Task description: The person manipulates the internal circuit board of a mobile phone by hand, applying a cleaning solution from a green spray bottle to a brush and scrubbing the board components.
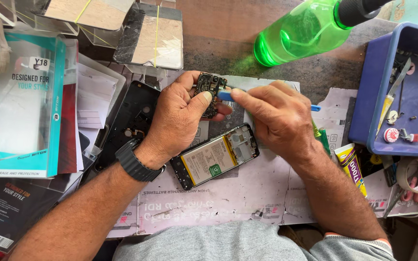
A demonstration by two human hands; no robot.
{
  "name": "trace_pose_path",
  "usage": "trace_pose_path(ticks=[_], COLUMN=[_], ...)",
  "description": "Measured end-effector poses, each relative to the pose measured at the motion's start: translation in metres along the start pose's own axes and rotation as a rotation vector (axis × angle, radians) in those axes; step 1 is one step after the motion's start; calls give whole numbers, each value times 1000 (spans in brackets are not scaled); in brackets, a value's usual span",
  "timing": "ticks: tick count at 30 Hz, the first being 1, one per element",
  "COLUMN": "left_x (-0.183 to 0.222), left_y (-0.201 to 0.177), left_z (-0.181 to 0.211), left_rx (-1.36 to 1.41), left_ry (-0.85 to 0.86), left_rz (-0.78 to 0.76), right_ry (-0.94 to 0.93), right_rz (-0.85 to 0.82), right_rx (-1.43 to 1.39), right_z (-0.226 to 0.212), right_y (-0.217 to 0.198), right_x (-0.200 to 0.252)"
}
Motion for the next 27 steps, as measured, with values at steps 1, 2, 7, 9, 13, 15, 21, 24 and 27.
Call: trace_pose_path(ticks=[1,2,7,9,13,15,21,24,27], left_x=[0,0,-1,1,0,2,4,5,6], left_y=[0,0,1,1,2,1,1,2,4], left_z=[-1,-2,-3,-5,-3,-2,-1,-3,-4], left_rx=[-1,-3,5,13,25,29,0,17,42], left_ry=[1,-1,-6,-6,12,21,60,43,52], left_rz=[0,-4,1,3,-12,-8,4,7,29], right_ry=[-3,-3,33,44,62,53,50,77,112], right_rz=[-6,-11,-12,-23,-9,-7,10,3,43], right_rx=[-13,-24,-59,-75,-94,-115,-103,-135,-178], right_z=[0,-1,-1,-3,-2,-2,-1,-3,-6], right_y=[2,2,1,2,0,1,-1,0,-2], right_x=[0,1,-3,-2,-3,-4,-3,-2,-3])
Point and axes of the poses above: each hand's wrist, its own x-axis away from the middle knuckle, its own y-axis out of the palm, z = x × y, the point moved 2 cm from there along -x, towards the middle knuckle, and after that the axes turned 6 degrees about z, right-handed, at the moved point
